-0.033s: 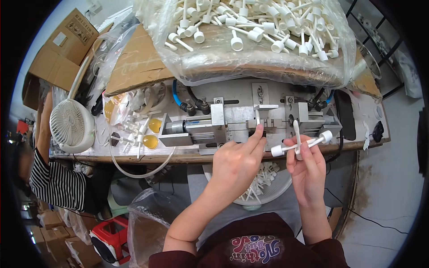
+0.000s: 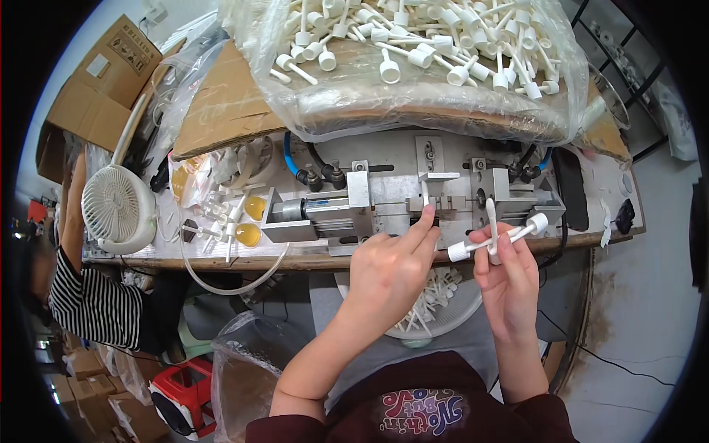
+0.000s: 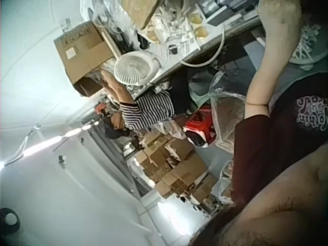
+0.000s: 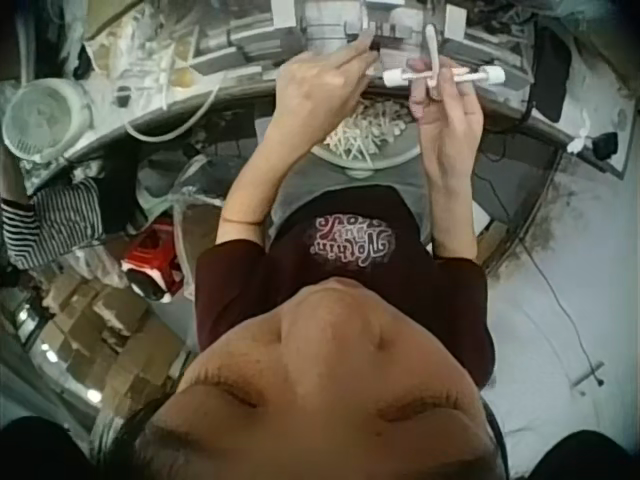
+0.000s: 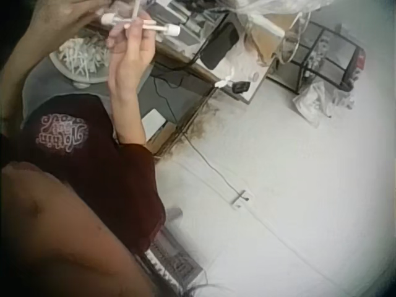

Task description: Assembling small plastic sprayer heads using a pneumatic assembly machine.

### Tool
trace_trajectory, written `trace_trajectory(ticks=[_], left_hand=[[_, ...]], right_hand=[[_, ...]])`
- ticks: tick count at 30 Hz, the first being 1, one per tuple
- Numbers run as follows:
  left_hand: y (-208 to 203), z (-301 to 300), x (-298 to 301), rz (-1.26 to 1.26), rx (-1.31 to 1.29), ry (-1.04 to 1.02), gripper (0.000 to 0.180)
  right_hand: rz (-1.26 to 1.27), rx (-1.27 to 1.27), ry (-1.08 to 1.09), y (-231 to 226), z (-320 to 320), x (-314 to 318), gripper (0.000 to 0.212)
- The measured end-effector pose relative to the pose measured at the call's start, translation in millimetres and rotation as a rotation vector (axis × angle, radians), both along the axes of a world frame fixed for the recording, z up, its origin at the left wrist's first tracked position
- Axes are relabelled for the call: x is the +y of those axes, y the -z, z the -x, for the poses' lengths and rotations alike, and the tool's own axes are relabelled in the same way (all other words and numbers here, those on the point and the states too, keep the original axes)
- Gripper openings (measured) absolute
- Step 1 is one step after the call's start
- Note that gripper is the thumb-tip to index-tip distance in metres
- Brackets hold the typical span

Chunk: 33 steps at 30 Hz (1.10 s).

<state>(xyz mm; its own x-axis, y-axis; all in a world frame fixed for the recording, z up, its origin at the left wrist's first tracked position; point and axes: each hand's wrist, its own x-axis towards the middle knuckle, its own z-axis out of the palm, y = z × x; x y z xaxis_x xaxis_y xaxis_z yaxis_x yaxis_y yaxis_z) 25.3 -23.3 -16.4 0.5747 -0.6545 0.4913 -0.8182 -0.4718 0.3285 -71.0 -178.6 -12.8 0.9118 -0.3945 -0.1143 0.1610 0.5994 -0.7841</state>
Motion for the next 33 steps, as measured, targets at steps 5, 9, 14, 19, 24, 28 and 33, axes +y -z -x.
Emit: trace_trajectory(ticks=[5, 9, 14, 19, 24, 28, 33], left_hand=[[-3.6, 1.5, 1.9, 0.023, 0.068, -0.003, 0.034], [-19.4, 13.8, 5.2, 0.435, 0.567, 0.183, 0.041], [-22.1, 18.5, 21.2, 0.484, 0.513, 0.319, 0.041], [-11.9, 22.2, 18.3, 0.395, 0.372, 0.028, 0.034], [9.0, 12.3, 3.9, 0.043, 0.009, -0.011, 0.031], [2.0, 2.0, -1.5, 0.0, -0.043, -0.016, 0.032], [4.4, 2.1, -2.0, 0.013, -0.006, -0.024, 0.032]], right_hand=[[-0.165, -0.017, -0.087, -4.5, 0.8, -1.6, 0.028], [-0.232, 0.018, -0.15, -5.4, 4.5, -0.8, 0.03], [-0.228, 0.028, -0.091, -17.5, 1.4, 6.2, 0.039], [0.027, 0.004, 0.14, 0.2, 4.9, 11.4, 0.041], [0.078, 0.064, 0.101, 0.2, 4.2, 16.0, 0.037], [0.285, -0.002, 0.158, 2.0, 8.7, 8.4, 0.03], [0.92, 0.007, 0.352, -4.3, 2.3, 6.5, 0.019]])
